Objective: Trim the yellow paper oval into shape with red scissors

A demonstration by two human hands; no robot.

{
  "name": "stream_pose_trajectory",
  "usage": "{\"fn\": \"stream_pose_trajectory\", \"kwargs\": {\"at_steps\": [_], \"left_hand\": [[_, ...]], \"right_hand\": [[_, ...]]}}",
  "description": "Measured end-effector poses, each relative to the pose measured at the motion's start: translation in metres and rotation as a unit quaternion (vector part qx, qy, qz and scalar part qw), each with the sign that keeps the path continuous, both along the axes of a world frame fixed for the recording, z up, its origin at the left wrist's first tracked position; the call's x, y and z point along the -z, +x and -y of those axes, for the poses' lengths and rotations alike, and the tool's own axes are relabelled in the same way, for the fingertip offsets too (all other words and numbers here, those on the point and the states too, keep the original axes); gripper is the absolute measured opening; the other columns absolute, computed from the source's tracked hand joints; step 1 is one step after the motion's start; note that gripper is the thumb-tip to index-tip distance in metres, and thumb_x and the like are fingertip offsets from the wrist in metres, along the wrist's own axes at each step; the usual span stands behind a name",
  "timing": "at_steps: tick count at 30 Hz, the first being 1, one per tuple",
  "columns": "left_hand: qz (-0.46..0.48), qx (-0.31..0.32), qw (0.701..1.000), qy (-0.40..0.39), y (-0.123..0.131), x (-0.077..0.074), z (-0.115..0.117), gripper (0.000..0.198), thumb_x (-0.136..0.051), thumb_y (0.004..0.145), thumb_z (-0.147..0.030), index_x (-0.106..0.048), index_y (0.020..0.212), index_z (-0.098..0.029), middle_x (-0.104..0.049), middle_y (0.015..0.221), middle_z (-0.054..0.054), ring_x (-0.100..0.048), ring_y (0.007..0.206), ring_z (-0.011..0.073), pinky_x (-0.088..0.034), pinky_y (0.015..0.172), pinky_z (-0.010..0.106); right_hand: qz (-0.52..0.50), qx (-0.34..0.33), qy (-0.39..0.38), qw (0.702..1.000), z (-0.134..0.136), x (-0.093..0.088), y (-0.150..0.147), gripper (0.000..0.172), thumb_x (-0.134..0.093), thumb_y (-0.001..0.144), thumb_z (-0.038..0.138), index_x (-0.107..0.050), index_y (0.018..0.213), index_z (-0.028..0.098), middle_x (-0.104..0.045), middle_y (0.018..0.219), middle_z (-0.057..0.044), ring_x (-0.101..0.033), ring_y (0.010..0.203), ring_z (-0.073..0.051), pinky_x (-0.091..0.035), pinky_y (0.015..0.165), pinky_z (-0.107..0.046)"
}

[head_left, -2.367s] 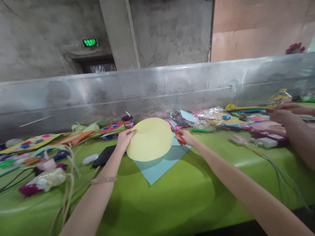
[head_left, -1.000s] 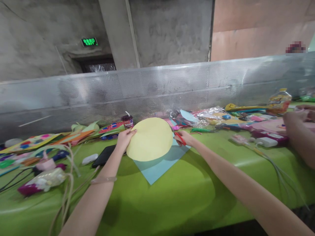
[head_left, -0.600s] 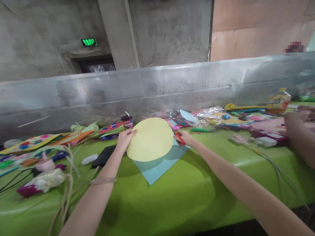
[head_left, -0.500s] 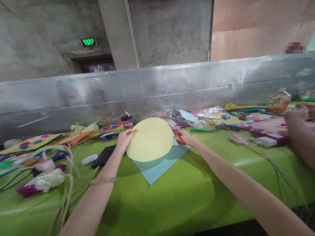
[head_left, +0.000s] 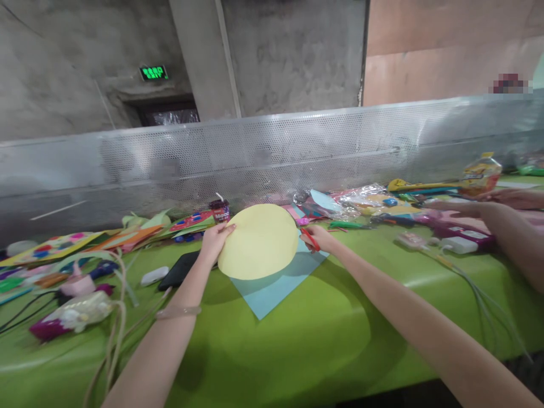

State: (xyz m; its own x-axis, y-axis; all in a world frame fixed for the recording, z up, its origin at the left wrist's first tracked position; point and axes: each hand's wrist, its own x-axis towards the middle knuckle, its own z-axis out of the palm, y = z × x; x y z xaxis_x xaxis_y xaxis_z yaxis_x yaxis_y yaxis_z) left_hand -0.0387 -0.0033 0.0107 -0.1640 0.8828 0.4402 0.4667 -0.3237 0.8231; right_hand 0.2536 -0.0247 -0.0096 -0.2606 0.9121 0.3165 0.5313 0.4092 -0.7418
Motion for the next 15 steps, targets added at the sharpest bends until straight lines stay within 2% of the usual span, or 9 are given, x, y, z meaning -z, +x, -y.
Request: {"fn": "stream_pose_trajectory", "kwargs": {"at_steps": [15], "left_hand": [[0.009, -0.005, 1.0, -0.012, -0.0036, -0.0002, -0.0019, 0.042, -0.057, 0.059, -0.043, -0.066, 0.087, -0.013, -0.067, 0.084, 0.007, -0.058, 0.074, 0.0212, -0.042, 0.067, 0.028]], "right_hand": [[-0.002, 0.019, -0.003, 1.0, -0.0043, -0.0004, 0.006, 0.019, -0.045, 0.068, 0.023, -0.045, 0.051, 0.015, -0.05, 0.041, 0.001, -0.045, 0.033, -0.007, -0.038, 0.035, -0.017]]}}
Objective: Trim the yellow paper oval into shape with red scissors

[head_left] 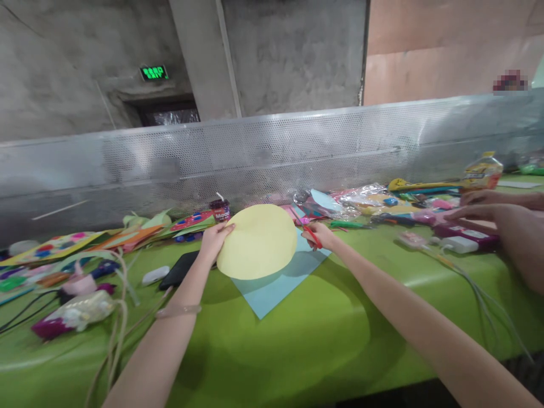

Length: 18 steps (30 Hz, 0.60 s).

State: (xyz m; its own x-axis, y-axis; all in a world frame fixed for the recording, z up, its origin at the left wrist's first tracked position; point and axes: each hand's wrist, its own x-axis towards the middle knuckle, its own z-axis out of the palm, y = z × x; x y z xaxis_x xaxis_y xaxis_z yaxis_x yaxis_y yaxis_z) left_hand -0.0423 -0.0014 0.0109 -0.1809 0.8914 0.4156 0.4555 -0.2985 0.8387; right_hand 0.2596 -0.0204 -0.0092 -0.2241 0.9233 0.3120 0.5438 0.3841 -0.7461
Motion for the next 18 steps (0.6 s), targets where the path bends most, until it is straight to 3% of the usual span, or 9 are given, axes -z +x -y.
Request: {"fn": "stream_pose_trajectory", "kwargs": {"at_steps": [7, 18], "left_hand": [[0.001, 0.002, 1.0, -0.001, 0.0009, -0.0001, -0.0001, 0.041, -0.058, 0.059, -0.043, -0.066, 0.086, -0.014, -0.067, 0.082, 0.006, -0.058, 0.075, 0.0213, -0.042, 0.066, 0.027], [-0.001, -0.008, 1.0, -0.002, 0.0021, -0.0014, 0.0005, 0.04, -0.059, 0.057, -0.043, -0.066, 0.085, -0.014, -0.066, 0.085, 0.006, -0.058, 0.077, 0.0216, -0.041, 0.068, 0.027]], "right_hand": [[-0.008, -0.037, -0.019, 0.999, -0.0013, 0.0032, -0.0003, 0.02, -0.045, 0.068, 0.024, -0.044, 0.05, 0.015, -0.051, 0.041, 0.002, -0.044, 0.033, -0.006, -0.038, 0.035, -0.016], [0.003, -0.032, -0.02, 0.999, 0.0002, 0.0028, -0.0026, 0.021, -0.045, 0.069, 0.023, -0.044, 0.05, 0.014, -0.051, 0.041, 0.002, -0.043, 0.033, -0.006, -0.038, 0.035, -0.016]]}}
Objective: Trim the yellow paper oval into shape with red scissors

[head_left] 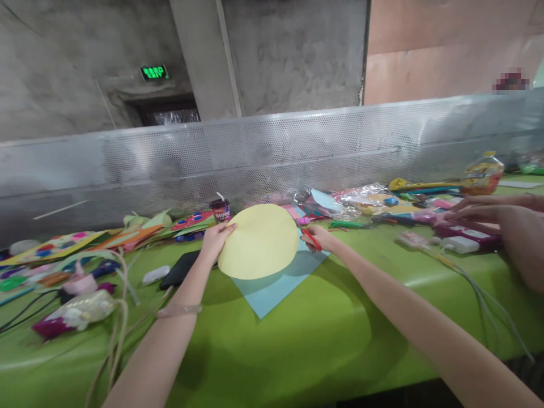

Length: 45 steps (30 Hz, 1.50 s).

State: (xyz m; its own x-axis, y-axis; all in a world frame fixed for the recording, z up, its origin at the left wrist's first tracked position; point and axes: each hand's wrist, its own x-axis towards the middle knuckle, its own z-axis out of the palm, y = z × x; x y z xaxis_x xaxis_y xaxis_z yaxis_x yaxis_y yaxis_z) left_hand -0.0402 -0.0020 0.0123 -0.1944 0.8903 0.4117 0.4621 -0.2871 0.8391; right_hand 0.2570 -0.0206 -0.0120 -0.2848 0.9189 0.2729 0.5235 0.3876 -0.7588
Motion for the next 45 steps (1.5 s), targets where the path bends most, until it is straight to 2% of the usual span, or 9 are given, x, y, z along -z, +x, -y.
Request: {"fn": "stream_pose_trajectory", "kwargs": {"at_steps": [28, 45], "left_hand": [[-0.003, 0.011, 1.0, 0.002, 0.0007, 0.001, 0.0008, 0.04, -0.058, 0.058, -0.043, -0.067, 0.085, -0.014, -0.067, 0.081, 0.005, -0.059, 0.074, 0.0214, -0.042, 0.066, 0.028], [-0.023, 0.013, 1.0, -0.002, -0.0028, 0.0036, -0.0032, 0.048, -0.057, 0.059, -0.047, -0.064, 0.091, -0.012, -0.066, 0.089, 0.007, -0.058, 0.078, 0.0213, -0.041, 0.068, 0.027]], "right_hand": [[0.01, 0.006, 0.008, 1.0, 0.0013, -0.0006, -0.001, 0.022, -0.043, 0.069, 0.023, -0.042, 0.049, 0.015, -0.05, 0.041, 0.001, -0.044, 0.034, -0.006, -0.038, 0.034, -0.016], [0.048, 0.015, 0.043, 0.998, 0.0069, -0.0061, -0.001, 0.02, -0.042, 0.069, 0.022, -0.042, 0.05, 0.015, -0.051, 0.042, 0.001, -0.045, 0.034, -0.006, -0.04, 0.036, -0.017]]}}
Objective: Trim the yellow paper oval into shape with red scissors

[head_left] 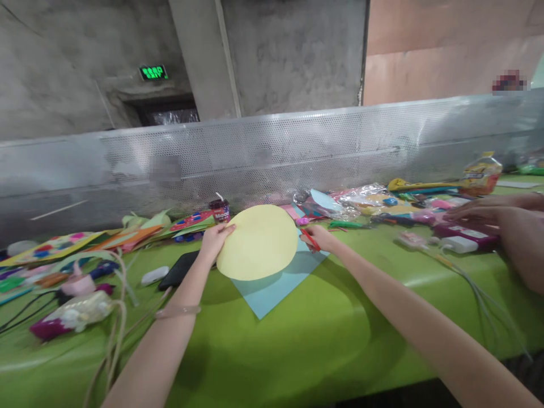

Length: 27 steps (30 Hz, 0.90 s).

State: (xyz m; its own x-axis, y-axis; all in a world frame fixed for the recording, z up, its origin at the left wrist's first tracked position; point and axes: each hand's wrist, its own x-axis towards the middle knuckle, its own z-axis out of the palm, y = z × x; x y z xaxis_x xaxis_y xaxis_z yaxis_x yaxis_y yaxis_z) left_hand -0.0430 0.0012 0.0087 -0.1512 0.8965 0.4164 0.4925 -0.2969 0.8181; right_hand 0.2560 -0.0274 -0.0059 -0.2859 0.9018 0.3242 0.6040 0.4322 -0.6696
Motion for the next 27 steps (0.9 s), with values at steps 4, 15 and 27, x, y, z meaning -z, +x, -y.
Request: {"fn": "stream_pose_trajectory", "kwargs": {"at_steps": [4, 15, 27], "left_hand": [[-0.004, 0.001, 1.0, 0.002, -0.0002, -0.0005, 0.0003, 0.045, -0.057, 0.059, -0.046, -0.065, 0.089, -0.013, -0.066, 0.086, 0.006, -0.058, 0.078, 0.0212, -0.041, 0.068, 0.026], [0.001, 0.003, 1.0, -0.001, 0.0, 0.0, -0.0007, 0.044, -0.058, 0.058, -0.046, -0.066, 0.087, -0.014, -0.067, 0.082, 0.004, -0.058, 0.077, 0.0209, -0.042, 0.066, 0.025], [0.005, 0.018, 1.0, -0.006, 0.0028, -0.0023, 0.004, 0.041, -0.058, 0.058, -0.044, -0.066, 0.086, -0.015, -0.068, 0.079, 0.004, -0.059, 0.075, 0.0206, -0.043, 0.064, 0.024]], "right_hand": [[0.01, 0.005, 0.012, 1.0, -0.0004, -0.0001, 0.0003, 0.02, -0.044, 0.068, 0.021, -0.042, 0.049, 0.015, -0.051, 0.041, 0.001, -0.045, 0.034, -0.006, -0.039, 0.036, -0.016], [-0.04, 0.005, -0.017, 0.999, -0.0047, 0.0024, 0.0024, 0.019, -0.045, 0.068, 0.023, -0.042, 0.052, 0.015, -0.05, 0.042, 0.001, -0.047, 0.035, -0.007, -0.04, 0.034, -0.017], [-0.023, -0.013, -0.03, 0.999, -0.0047, 0.0043, 0.0023, 0.022, -0.045, 0.07, 0.026, -0.043, 0.051, 0.015, -0.051, 0.041, 0.002, -0.044, 0.033, -0.006, -0.039, 0.035, -0.016]]}}
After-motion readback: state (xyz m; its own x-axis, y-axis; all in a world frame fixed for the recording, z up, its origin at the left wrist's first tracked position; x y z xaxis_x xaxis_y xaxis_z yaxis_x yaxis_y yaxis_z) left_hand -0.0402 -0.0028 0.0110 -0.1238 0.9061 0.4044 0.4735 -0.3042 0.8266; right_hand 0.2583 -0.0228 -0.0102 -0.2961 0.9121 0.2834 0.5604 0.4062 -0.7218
